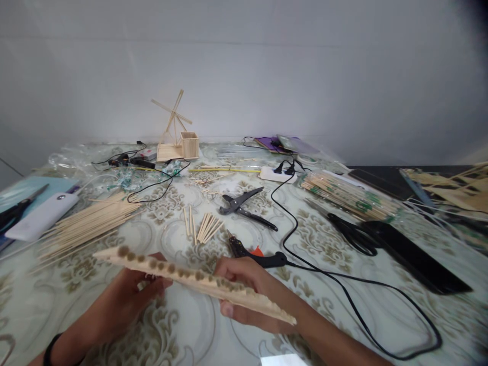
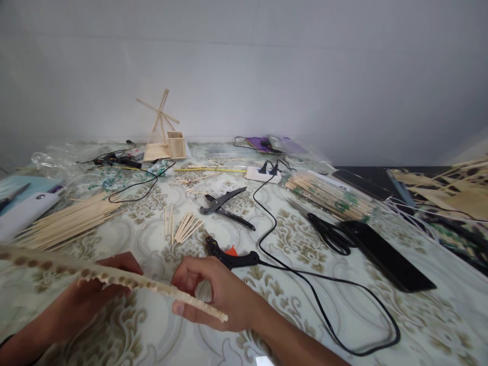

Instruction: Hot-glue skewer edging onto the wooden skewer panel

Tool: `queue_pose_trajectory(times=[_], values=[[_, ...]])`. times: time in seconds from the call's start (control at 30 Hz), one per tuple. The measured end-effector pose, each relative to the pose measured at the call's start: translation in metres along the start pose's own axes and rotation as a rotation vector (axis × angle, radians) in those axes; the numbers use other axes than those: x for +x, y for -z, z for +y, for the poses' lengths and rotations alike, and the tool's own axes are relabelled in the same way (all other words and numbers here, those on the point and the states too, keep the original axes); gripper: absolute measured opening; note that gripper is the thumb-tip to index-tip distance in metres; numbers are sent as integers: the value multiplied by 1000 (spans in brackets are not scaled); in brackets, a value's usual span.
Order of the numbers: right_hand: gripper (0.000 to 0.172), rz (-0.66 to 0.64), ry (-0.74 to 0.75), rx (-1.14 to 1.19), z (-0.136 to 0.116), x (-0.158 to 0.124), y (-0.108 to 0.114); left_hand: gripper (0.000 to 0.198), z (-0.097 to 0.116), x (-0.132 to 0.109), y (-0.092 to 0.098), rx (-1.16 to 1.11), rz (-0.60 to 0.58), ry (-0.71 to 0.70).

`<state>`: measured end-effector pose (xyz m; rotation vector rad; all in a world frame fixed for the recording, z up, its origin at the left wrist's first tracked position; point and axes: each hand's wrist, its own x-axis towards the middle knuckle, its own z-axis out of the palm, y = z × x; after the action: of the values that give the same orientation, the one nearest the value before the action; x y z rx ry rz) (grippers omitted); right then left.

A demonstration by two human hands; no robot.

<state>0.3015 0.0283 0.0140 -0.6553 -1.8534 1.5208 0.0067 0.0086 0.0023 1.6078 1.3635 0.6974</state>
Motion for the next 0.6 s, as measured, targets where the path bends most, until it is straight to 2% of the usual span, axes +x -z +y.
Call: queue_pose_trajectory(times=[0.07, 0.13, 0.27, 0.37, 0.47, 0.6], values=[[16, -5, -4, 16, 1, 0, 0, 37, -1, -1, 2, -41, -79, -39], [16, -1, -16, 33, 2, 0, -1, 44, -6, -2, 5, -79, -99, -46], [17, 0, -41, 66, 5, 0, -1, 49, -21, 2, 11, -337, -199, 17], [15, -8, -53, 76, 7, -1, -2, 40, -32, 11, 16, -429, -321, 84], [18, -21, -66, 84, 7, -2, -3, 29, -38, 19, 19, -435, -341, 125], [18, -6, -113, 95, 6, -1, -5, 34, -36, 16, 20, -423, -338, 140]])
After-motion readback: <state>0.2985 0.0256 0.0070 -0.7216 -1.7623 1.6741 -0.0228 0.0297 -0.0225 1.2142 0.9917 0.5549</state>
